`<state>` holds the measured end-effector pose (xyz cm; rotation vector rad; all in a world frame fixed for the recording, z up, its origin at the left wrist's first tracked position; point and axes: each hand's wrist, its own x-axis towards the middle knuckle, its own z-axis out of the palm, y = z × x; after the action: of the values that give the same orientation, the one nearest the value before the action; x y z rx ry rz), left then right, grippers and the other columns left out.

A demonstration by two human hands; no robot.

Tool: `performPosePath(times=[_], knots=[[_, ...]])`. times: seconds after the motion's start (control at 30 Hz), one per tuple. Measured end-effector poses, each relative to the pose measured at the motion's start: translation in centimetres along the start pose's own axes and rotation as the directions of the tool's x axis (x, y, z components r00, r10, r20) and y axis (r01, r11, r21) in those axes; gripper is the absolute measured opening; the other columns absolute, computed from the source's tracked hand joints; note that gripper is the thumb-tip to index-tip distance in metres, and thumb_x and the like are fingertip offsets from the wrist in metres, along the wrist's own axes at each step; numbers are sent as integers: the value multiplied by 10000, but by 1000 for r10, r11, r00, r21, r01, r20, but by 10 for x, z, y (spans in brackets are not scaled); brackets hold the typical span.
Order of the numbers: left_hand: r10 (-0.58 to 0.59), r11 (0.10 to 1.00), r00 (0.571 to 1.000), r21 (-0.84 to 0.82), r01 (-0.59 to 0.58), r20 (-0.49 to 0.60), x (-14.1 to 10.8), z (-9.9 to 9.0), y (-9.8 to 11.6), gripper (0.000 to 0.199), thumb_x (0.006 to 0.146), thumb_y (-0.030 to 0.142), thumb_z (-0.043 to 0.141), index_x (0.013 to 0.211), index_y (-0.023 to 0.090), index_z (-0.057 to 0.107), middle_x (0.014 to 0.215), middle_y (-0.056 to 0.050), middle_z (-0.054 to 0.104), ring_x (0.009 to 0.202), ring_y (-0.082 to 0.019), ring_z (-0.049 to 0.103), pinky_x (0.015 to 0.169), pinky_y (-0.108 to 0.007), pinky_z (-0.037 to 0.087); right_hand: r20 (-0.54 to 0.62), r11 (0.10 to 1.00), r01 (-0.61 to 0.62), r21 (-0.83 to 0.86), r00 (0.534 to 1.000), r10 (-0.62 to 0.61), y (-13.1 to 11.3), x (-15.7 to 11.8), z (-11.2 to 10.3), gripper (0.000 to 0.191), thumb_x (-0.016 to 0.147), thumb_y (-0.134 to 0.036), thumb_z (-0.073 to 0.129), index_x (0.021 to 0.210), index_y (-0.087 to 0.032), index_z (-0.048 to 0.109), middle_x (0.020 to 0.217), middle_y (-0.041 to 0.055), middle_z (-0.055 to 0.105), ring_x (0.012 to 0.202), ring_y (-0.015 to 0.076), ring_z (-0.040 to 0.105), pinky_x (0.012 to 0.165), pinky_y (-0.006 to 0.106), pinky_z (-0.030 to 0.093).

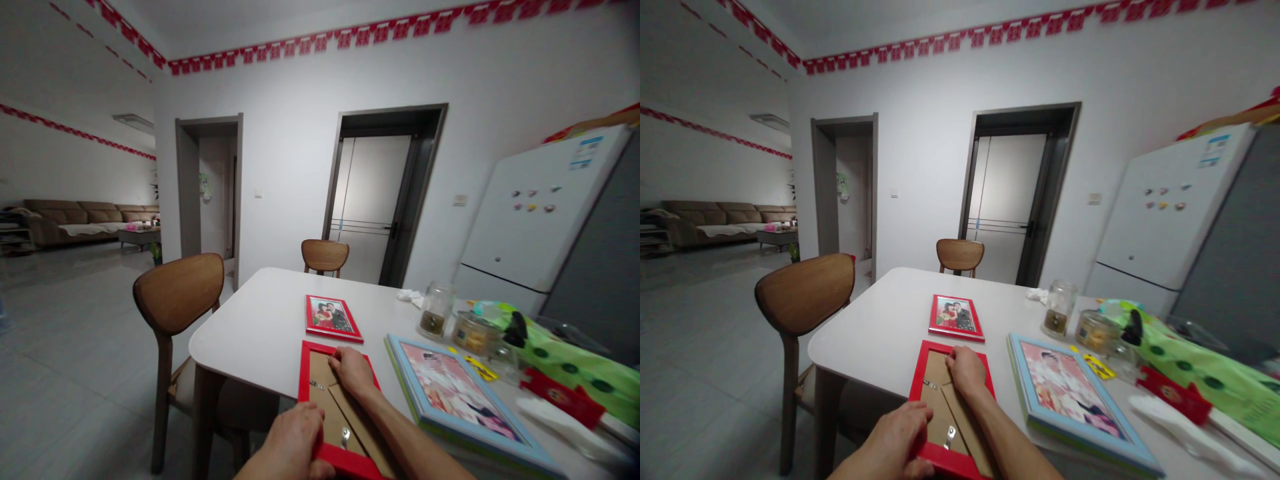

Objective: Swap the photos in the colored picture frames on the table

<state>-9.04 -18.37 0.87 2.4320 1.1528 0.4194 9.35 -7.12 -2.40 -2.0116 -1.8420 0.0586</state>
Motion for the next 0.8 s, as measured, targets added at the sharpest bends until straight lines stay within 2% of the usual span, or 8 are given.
performPosePath(times=[0.13,0.27,0.4,0.5,0.63,0.7,0.73,0.8], knots=[[-10,1000,1000,2,10,15,0,1,1,446,596,293,647,1001,162,511,1054,-64,539,941,-225,501,823,-278,400,-21,997,-80,-6,997,79,0,8,4,170,701,-318,493,698,-190,605,750,75,643,703,187,573,544,246,332],[-17,1000,1000,24,16,3,2,5,-4,444,596,295,644,997,155,512,1053,-81,545,938,-239,509,822,-303,404,-49,996,-82,42,995,84,2,9,5,192,701,-316,478,701,-171,604,763,104,640,714,200,573,568,264,346],[24,998,1000,56,-25,12,11,16,-3,529,572,302,681,1041,132,505,1205,-133,457,1094,-273,409,958,-375,266,-73,985,-11,172,997,24,8,7,-4,285,750,-342,392,644,-173,595,702,78,643,670,171,571,598,255,370],[82,994,996,70,-84,24,23,32,5,443,642,262,618,1055,152,501,1304,-125,337,1196,-274,276,991,-436,167,-99,957,39,289,995,-10,20,1,-15,259,740,-323,389,698,-183,602,752,52,652,715,161,576,650,247,393],[87,994,993,62,-91,76,32,44,14,493,620,192,606,1089,105,481,1277,-151,372,1193,-272,282,992,-423,176,-112,910,2,414,992,49,43,-13,-30,284,724,-334,382,810,-166,595,790,53,652,735,168,590,648,258,430],[81,996,996,37,-82,40,31,39,15,551,577,176,627,1099,96,470,1264,-154,389,1175,-275,311,994,-404,183,-96,817,-84,570,981,168,54,-25,-38,322,729,-359,365,877,-159,569,811,59,644,727,166,594,609,259,445],[82,996,997,16,-82,-1,30,33,16,555,568,171,628,1095,101,470,1258,-152,397,1163,-276,328,992,-400,192,-69,712,-136,689,966,251,56,-32,-41,326,724,-368,374,899,-160,552,820,60,637,721,162,594,594,257,449],[71,994,987,-73,-82,-144,30,17,19,483,594,168,590,1061,124,479,1216,-143,445,1120,-268,383,960,-389,255,43,380,-196,904,926,376,55,-49,-44,312,698,-381,432,909,-171,525,816,50,624,699,149,594,578,248,453]])
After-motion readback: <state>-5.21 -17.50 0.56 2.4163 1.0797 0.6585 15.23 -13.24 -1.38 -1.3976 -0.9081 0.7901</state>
